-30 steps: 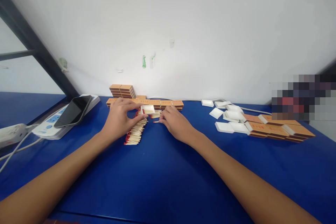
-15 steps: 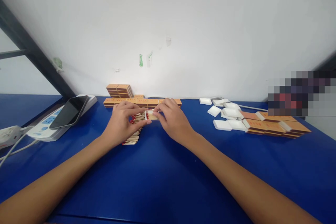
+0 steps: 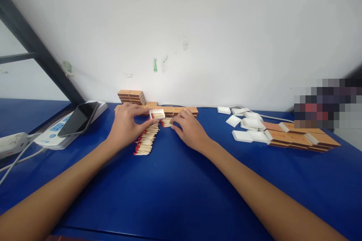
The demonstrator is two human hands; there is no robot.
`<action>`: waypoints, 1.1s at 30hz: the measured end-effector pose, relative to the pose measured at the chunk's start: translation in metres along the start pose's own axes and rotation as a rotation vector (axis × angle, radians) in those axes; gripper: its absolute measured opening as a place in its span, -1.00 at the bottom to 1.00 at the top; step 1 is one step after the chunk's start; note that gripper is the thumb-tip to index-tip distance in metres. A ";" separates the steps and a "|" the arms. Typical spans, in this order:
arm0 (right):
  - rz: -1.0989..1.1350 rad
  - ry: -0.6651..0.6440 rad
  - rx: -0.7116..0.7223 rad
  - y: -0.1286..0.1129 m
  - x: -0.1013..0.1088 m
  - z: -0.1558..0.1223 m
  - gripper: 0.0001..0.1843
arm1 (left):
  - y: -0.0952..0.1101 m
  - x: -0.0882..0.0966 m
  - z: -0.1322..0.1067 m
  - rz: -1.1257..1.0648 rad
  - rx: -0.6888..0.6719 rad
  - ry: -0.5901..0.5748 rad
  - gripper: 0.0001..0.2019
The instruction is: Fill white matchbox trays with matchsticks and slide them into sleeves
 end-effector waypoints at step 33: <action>0.049 0.200 -0.031 -0.029 0.039 0.008 -0.90 | 0.023 -0.009 -0.009 -0.095 -0.087 -0.063 -0.64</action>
Point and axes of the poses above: each hand's wrist, its own z-axis towards the middle knuckle, its own x-axis out of the back of the hand, y = z × x, the point moved 10 cm from there along z, towards the middle knuckle, and after that the axes turned 1 degree about x, right-handed, at the moved point
